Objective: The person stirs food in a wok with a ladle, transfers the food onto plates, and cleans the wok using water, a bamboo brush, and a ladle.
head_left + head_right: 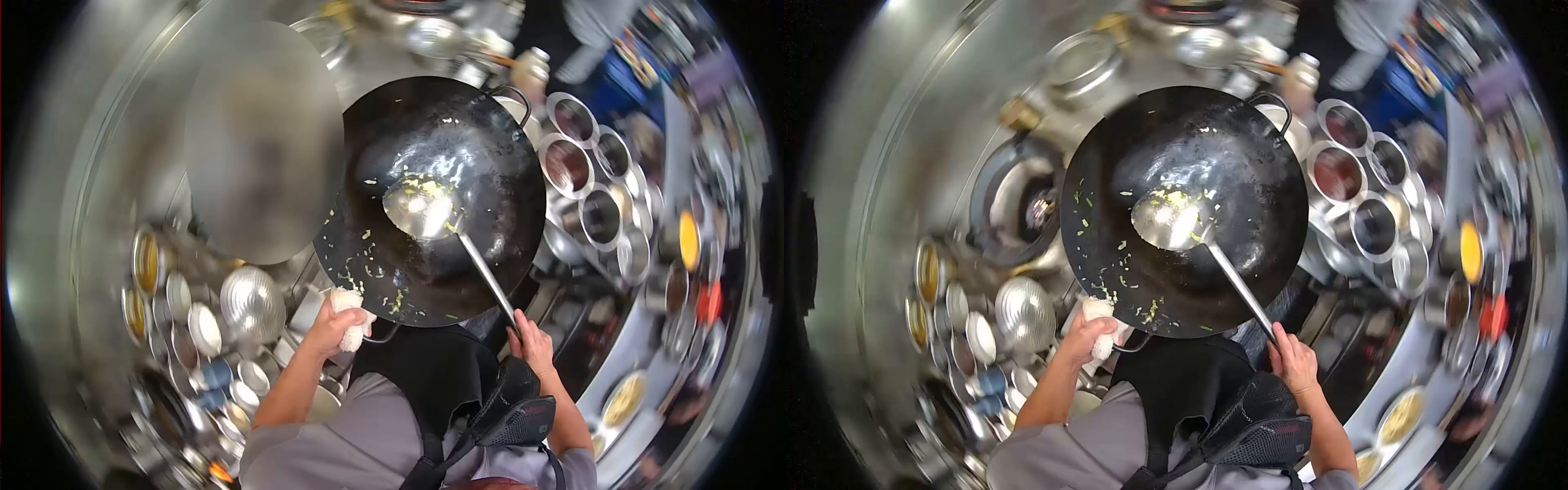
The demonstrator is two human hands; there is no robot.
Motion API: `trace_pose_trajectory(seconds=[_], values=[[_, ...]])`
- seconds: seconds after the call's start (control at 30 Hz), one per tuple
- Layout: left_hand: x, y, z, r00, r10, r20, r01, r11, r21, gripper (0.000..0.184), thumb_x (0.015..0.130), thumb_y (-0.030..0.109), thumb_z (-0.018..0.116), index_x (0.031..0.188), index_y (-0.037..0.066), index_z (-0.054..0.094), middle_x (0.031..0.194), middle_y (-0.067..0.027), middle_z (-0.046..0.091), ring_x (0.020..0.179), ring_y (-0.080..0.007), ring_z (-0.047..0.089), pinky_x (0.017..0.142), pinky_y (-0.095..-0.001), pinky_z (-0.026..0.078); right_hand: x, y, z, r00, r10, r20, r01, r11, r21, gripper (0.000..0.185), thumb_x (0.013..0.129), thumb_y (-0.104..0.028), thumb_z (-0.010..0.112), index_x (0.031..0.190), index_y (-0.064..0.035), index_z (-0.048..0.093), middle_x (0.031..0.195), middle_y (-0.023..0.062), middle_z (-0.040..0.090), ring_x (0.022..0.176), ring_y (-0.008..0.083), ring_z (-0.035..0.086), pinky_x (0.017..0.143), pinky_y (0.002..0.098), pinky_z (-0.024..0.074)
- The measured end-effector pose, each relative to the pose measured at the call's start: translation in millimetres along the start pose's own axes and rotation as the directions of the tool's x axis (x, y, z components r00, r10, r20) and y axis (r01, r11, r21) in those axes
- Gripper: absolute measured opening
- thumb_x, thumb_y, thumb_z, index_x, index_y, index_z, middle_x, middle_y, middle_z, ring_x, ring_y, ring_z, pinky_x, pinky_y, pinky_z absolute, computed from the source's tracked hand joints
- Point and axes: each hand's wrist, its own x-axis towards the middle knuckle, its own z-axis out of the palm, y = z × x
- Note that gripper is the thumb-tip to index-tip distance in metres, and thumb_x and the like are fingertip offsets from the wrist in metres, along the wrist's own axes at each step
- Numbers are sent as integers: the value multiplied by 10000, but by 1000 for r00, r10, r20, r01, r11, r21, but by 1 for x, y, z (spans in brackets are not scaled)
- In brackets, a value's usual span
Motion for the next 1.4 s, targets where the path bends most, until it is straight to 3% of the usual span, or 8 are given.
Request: trace_pose_trajectory(seconds=[0.37, 0.63, 0.83, 1.0, 1.13, 1.23, 1.33, 1.4], values=[[41, -59, -8, 817, 109, -565, -389, 829, -401, 336, 868, -2, 599, 1194, 13, 521, 954, -144, 671, 731, -240, 693, 647, -369, 591, 270, 26, 33, 900, -428, 86, 398, 886, 237, 581, 894, -116, 772, 1437, -107, 563, 856, 142, 671, 671, 341, 668, 589, 435, 542], [138, -43, -79, 658, 173, -733, -660, 601, -450, 163, 904, 99, 643, 1055, 67, 591, 925, -105, 676, 780, -211, 689, 629, -352, 555, 454, -55, 54, 896, -80, 437, -203, 801, 563, 554, 1043, -263, 634, 1508, -13, 465, 682, 18, 531, 600, 113, 458, 546, 315, 422], [199, -23, -77, 665, 131, -735, -643, 602, -474, 185, 946, 163, 682, 1091, 90, 594, 920, -35, 629, 781, -161, 637, 668, -344, 541, 517, -23, 149, 828, -171, 533, -294, 678, 674, 538, 1061, -277, 595, 1518, -32, 454, 672, -42, 511, 530, 67, 452, 482, 271, 397], [189, -46, -69, 279, -42, -959, -570, 797, -201, 655, 961, 466, 729, 1354, 19, 455, 1192, -114, 613, 1037, -188, 615, 822, -345, 556, 647, -73, 208, 804, -403, 438, 80, 803, 591, 623, 991, -199, 579, 1550, 4, 393, 972, 248, 704, 848, 329, 700, 779, 443, 548], [119, -103, -24, 15, -9, -1000, -642, 766, -16, 698, 907, 229, 795, 1380, 2, 335, 1264, -155, 546, 1072, -231, 578, 908, -372, 528, 741, -136, 278, 752, -532, 389, 311, 807, 502, 585, 949, -158, 586, 1485, 30, 446, 1212, 364, 647, 1172, 502, 623, 1005, 512, 504], [80, -131, 25, -89, -158, -983, -657, 752, -61, 636, 888, 98, 753, 1357, -14, 338, 1238, -155, 547, 1086, -229, 575, 939, -356, 502, 798, -202, 320, 632, -519, 575, 379, 854, 355, 432, 939, -127, 573, 1325, 64, 546, 1141, 332, 692, 954, 460, 714, 849, 499, 578], [64, -149, 59, -99, -174, -980, -669, 741, -64, 617, 884, 82, 749, 1351, -6, 357, 1251, -151, 546, 1098, -230, 571, 946, -358, 500, 826, -249, 331, 373, -375, 849, -200, 861, 468, 328, 914, -67, 560, 1220, 53, 567, 984, 258, 720, 699, 357, 684, 678, 495, 585], [69, -160, 68, -160, -178, -971, -650, 759, -32, 660, 877, 76, 753, 1413, -10, 379, 1281, -152, 555, 1110, -237, 585, 941, -363, 510, 820, -264, 305, 441, -370, 818, -29, 905, 425, 152, 847, -39, 596, 992, 9, 589, 841, 201, 662, 649, 304, 645, 630, 491, 557]])
